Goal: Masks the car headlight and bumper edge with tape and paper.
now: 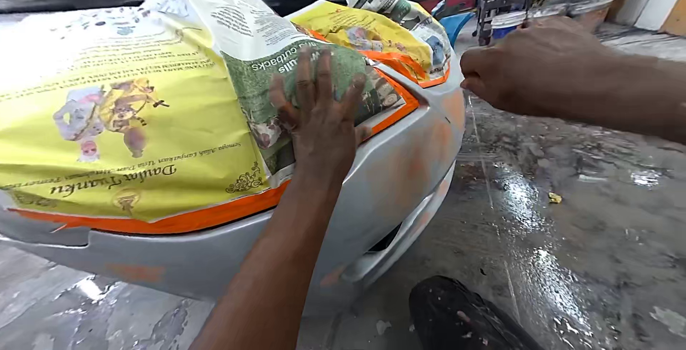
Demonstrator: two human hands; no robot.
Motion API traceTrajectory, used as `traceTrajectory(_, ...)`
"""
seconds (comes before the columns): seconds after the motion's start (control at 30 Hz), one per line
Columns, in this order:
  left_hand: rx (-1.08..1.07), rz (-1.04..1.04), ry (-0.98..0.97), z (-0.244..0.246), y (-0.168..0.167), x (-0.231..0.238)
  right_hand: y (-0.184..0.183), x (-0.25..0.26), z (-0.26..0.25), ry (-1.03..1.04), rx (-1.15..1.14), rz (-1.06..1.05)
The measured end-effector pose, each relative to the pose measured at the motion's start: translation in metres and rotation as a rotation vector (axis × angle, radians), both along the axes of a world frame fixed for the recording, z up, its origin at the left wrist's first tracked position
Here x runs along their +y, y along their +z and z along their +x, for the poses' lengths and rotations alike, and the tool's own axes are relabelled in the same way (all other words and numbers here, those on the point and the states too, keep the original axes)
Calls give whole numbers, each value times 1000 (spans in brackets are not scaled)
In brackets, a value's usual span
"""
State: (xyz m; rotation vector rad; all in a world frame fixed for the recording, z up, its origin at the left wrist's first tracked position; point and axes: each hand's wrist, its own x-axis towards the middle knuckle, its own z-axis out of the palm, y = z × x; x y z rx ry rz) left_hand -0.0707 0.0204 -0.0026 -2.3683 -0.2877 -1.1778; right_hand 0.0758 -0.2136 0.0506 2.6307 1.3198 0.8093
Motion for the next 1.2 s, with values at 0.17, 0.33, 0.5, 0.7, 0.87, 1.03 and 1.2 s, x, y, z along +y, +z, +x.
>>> traceTrajectory(0.17,-51,-11,-96,5,34,-14,-55,-20,-10,255,461,601)
traceTrajectory(0.33,131,49,-13,-25,8,-9,-110,6,-23,388,1005,1060)
traceTrajectory(0.5,65,99,76,-49,-21,2,-129,49,-44,470,704,1070)
traceTrajectory(0.7,126,93,149,-98,-23,2,-127,115,-20,548,187,979)
traceTrajectory(0.87,85,118,159,-125,-19,11,-120,129,-9,514,276,1051)
traceTrajectory(1.03,39,162,155,-164,-15,26,-132,117,-16,517,220,1061)
traceTrajectory(1.2,48,277,73,-207,0,59,-119,123,-40,687,23,947)
